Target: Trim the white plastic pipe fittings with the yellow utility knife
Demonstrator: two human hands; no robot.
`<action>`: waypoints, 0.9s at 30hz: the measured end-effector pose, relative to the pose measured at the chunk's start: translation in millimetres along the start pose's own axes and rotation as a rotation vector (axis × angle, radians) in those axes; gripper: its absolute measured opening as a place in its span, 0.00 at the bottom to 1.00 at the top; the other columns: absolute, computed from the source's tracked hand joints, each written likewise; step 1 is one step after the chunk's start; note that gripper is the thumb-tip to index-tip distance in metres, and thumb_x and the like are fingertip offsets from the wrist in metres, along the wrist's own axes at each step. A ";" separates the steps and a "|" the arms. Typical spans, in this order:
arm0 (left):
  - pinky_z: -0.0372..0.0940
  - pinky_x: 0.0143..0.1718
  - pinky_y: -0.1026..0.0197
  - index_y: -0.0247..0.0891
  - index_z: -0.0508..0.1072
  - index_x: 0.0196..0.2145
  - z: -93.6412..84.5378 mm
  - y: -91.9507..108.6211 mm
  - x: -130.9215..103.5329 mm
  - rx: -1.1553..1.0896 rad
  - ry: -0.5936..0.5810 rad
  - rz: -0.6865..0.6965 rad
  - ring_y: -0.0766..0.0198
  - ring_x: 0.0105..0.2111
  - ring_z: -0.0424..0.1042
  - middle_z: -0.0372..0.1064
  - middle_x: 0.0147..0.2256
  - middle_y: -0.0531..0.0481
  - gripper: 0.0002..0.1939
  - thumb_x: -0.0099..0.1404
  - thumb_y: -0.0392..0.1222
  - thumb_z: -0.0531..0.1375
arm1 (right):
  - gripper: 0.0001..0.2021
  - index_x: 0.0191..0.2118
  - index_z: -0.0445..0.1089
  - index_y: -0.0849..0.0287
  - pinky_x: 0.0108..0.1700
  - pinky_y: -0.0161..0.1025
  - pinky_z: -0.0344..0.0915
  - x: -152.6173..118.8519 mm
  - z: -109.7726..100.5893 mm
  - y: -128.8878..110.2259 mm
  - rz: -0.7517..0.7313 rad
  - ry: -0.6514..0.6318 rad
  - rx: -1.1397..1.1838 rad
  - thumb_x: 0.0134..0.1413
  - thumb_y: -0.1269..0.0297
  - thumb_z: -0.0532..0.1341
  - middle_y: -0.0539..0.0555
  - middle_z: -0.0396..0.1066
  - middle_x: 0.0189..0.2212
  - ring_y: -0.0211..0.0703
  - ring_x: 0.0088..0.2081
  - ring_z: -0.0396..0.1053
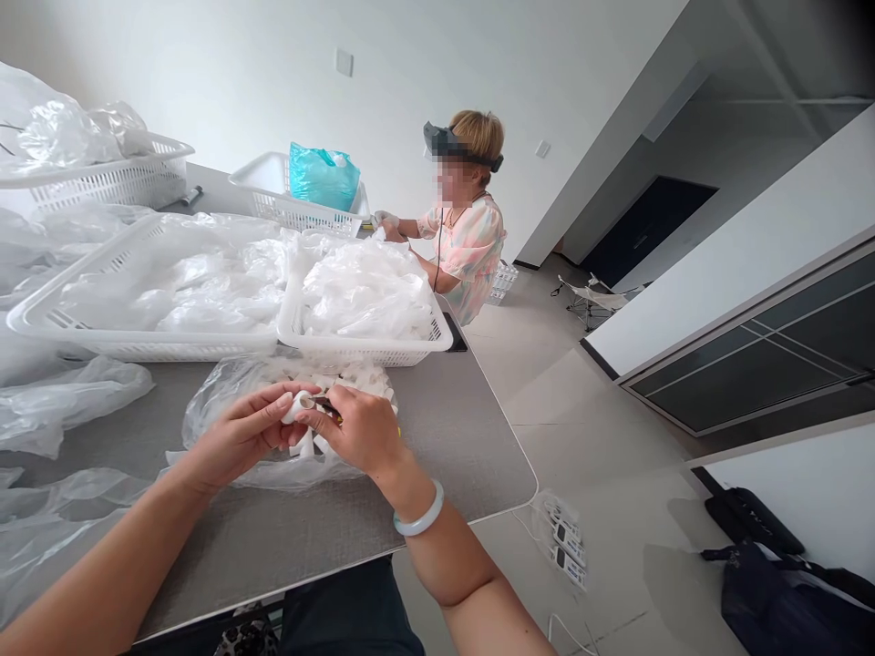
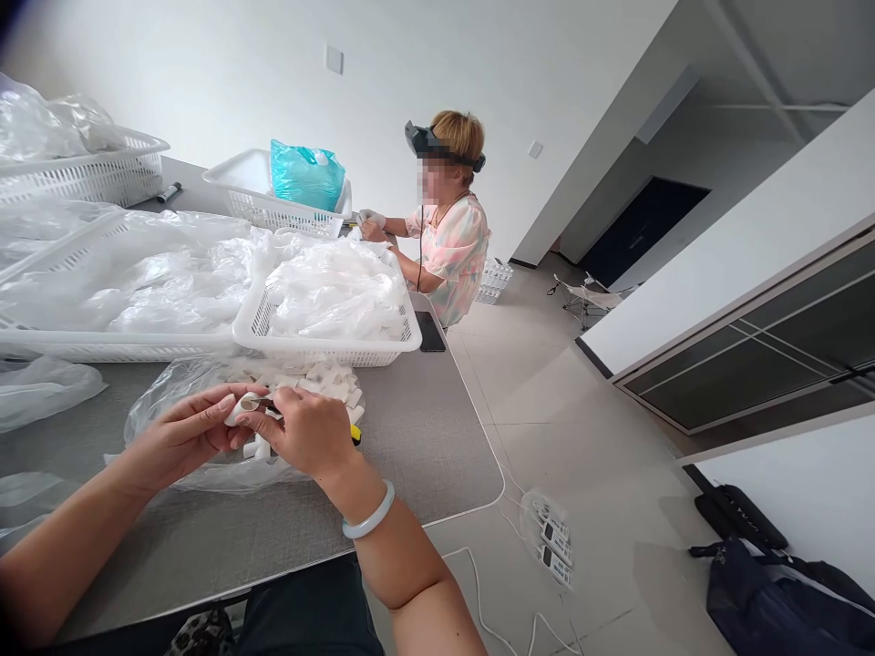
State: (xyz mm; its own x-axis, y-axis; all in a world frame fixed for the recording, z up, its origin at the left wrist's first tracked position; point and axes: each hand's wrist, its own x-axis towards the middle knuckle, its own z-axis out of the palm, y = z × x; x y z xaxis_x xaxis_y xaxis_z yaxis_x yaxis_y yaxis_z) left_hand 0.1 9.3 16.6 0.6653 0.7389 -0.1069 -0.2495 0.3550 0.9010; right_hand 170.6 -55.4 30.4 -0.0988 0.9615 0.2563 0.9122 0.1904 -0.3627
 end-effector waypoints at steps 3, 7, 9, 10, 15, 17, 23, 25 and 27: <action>0.65 0.23 0.68 0.42 0.84 0.40 0.4 -0.5 0.5 -0.004 0.054 0.025 0.68 0.21 0.67 0.69 0.22 0.51 0.25 0.47 0.57 0.77 | 0.26 0.32 0.70 0.58 0.24 0.31 0.51 -0.1 4.2 -0.5 0.018 -0.008 -0.025 0.71 0.44 0.49 0.51 0.72 0.26 0.36 0.26 0.69; 0.70 0.27 0.67 0.43 0.84 0.37 2.3 -1.5 2.4 -0.032 0.141 0.062 0.67 0.25 0.70 0.74 0.28 0.50 0.25 0.42 0.54 0.79 | 0.24 0.33 0.70 0.58 0.25 0.31 0.52 0.1 10.9 0.6 0.050 0.024 -0.039 0.70 0.44 0.51 0.52 0.75 0.28 0.38 0.29 0.71; 0.73 0.29 0.65 0.44 0.84 0.37 2.8 -1.7 3.3 -0.037 0.166 0.057 0.65 0.28 0.73 0.77 0.32 0.48 0.26 0.39 0.54 0.80 | 0.23 0.34 0.70 0.58 0.26 0.32 0.51 0.3 13.4 2.3 0.053 0.053 -0.037 0.70 0.44 0.52 0.52 0.76 0.30 0.37 0.29 0.71; 0.74 0.30 0.65 0.44 0.84 0.37 2.6 -1.7 3.5 -0.036 0.175 0.053 0.64 0.30 0.74 0.78 0.34 0.47 0.27 0.39 0.54 0.80 | 0.24 0.33 0.70 0.58 0.26 0.32 0.51 0.3 14.3 3.2 0.051 0.067 -0.037 0.70 0.44 0.51 0.52 0.76 0.30 0.37 0.28 0.70; 0.73 0.29 0.67 0.45 0.85 0.39 -0.8 -2.1 3.2 -0.002 0.164 0.044 0.65 0.29 0.74 0.79 0.35 0.48 0.27 0.41 0.54 0.80 | 0.27 0.30 0.68 0.58 0.24 0.32 0.48 0.3 15.7 5.0 0.022 0.111 -0.056 0.71 0.43 0.48 0.50 0.71 0.25 0.34 0.25 0.67; 0.72 0.28 0.67 0.46 0.85 0.40 -1.8 -2.1 3.0 0.017 0.155 0.056 0.64 0.28 0.73 0.78 0.33 0.48 0.26 0.42 0.55 0.79 | 0.27 0.29 0.67 0.58 0.23 0.32 0.47 0.5 14.8 4.4 0.031 0.116 -0.066 0.71 0.43 0.49 0.50 0.70 0.24 0.34 0.25 0.66; 0.72 0.30 0.66 0.46 0.84 0.39 0.8 -1.2 3.4 0.047 0.222 0.149 0.65 0.27 0.72 0.71 0.24 0.52 0.25 0.41 0.52 0.79 | 0.27 0.31 0.69 0.58 0.23 0.32 0.47 -0.4 10.9 1.0 0.015 0.079 -0.096 0.71 0.43 0.48 0.49 0.69 0.23 0.35 0.23 0.65; 0.72 0.31 0.66 0.45 0.84 0.37 1.5 -1.1 3.5 0.054 0.258 0.169 0.64 0.29 0.73 0.73 0.27 0.52 0.23 0.41 0.50 0.79 | 0.26 0.31 0.70 0.57 0.23 0.33 0.48 -1.1 10.2 0.7 0.018 0.078 -0.101 0.72 0.44 0.47 0.50 0.70 0.23 0.35 0.24 0.66; 0.73 0.32 0.65 0.45 0.84 0.37 1.2 -1.9 3.7 0.093 0.291 0.198 0.62 0.31 0.74 0.77 0.31 0.50 0.23 0.41 0.50 0.79 | 0.26 0.31 0.70 0.58 0.23 0.33 0.48 -1.5 9.5 1.3 0.025 0.077 -0.102 0.71 0.43 0.48 0.50 0.70 0.23 0.35 0.24 0.67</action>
State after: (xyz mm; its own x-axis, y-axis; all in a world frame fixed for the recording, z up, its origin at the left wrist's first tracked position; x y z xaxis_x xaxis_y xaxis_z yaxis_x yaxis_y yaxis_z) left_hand 3.9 10.7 15.0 0.3790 0.9249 -0.0293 -0.2795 0.1446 0.9492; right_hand 168.1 -54.8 21.0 -0.0481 0.9471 0.3174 0.9502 0.1413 -0.2777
